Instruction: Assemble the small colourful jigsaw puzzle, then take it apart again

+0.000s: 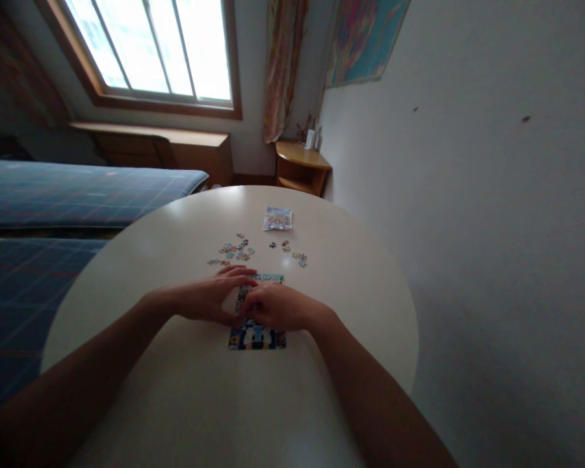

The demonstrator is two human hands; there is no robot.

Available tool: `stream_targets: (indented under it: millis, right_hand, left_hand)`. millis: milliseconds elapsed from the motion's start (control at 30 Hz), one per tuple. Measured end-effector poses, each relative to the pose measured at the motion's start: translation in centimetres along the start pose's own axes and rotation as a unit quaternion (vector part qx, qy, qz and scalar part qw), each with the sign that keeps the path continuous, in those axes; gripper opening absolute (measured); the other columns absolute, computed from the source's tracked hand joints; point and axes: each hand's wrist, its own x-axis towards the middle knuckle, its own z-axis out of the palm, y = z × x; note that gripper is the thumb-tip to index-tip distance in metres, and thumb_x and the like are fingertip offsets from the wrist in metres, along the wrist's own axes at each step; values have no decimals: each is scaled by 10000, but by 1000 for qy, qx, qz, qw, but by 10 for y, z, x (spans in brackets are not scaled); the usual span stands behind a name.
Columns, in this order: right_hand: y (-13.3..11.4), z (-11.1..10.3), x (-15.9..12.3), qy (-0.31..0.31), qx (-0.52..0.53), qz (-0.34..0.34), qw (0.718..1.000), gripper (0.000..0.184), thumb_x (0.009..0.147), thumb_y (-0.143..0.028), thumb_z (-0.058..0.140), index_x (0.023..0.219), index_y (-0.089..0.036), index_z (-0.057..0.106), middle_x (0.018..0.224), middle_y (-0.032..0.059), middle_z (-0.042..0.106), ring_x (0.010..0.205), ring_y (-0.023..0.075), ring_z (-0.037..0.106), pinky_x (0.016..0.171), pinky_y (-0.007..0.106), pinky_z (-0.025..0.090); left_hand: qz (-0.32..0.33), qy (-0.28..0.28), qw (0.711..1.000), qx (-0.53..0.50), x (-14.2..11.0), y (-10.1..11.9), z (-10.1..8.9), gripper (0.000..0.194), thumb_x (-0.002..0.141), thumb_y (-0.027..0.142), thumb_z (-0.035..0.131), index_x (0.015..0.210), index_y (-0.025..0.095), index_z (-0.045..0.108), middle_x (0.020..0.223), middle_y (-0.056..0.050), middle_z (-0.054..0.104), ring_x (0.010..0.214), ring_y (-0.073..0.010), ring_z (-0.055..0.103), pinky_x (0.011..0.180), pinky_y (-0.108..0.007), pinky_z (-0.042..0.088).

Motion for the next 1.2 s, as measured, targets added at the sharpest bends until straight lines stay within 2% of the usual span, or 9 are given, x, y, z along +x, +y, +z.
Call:
stream_targets:
  millis: [267,500,800,933,1100,1200]
  right_hand:
    - [2,1,-1,-11,8,-2,1000,213,878,-87,558,964,-177,730,1025,65,710,970,167,625,887,293,465]
    - [2,2,-1,-14,6,9,1000,220,866,-98,564,969,-188,737,981,50,716,896,155,638,843,268,466]
    - [-3,0,0,4,-14,28,999,121,803,-163,658,919,-174,689,885,36,685,781,144,601,728,254,447]
    - [-2,0,-1,8,0,28,1000,185,795,-200,675,977,-172,663,890,32,675,765,138,593,702,244,443]
    - [1,-8,-9,37,6,73,997,208,819,-203,635,1025,-174,652,846,18,660,714,122,572,676,239,437]
    - [11,-17,-17,82,-15,102,991,198,838,-184,589,1021,-164,661,817,20,643,717,125,567,687,247,438]
  left_hand:
    - [-1,-1,1000,-3,0,0,0,751,652,444,811,1319,273,509,1496,-103,378,1410,-349,263,1146,-506,250]
    - [-3,-5,1000,5,0,3,-1,731,674,460,796,1318,267,509,1489,-110,386,1405,-351,272,1146,-519,242]
    - [0,-10,1000,-13,-1,3,-2,755,677,503,786,1334,275,493,1499,-109,371,1420,-343,254,1146,-507,253]
    - [5,-12,1000,-5,-1,3,-3,752,682,496,785,1327,247,489,1495,-125,374,1419,-339,265,1148,-495,261]
    - [-7,-14,1000,7,-1,5,-3,581,759,499,724,1244,237,539,1522,-116,345,1441,-346,220,1164,-512,224]
    - [-20,-6,1000,15,0,6,-1,686,778,557,686,1343,242,458,1574,-127,247,1466,-368,126,1170,-553,182]
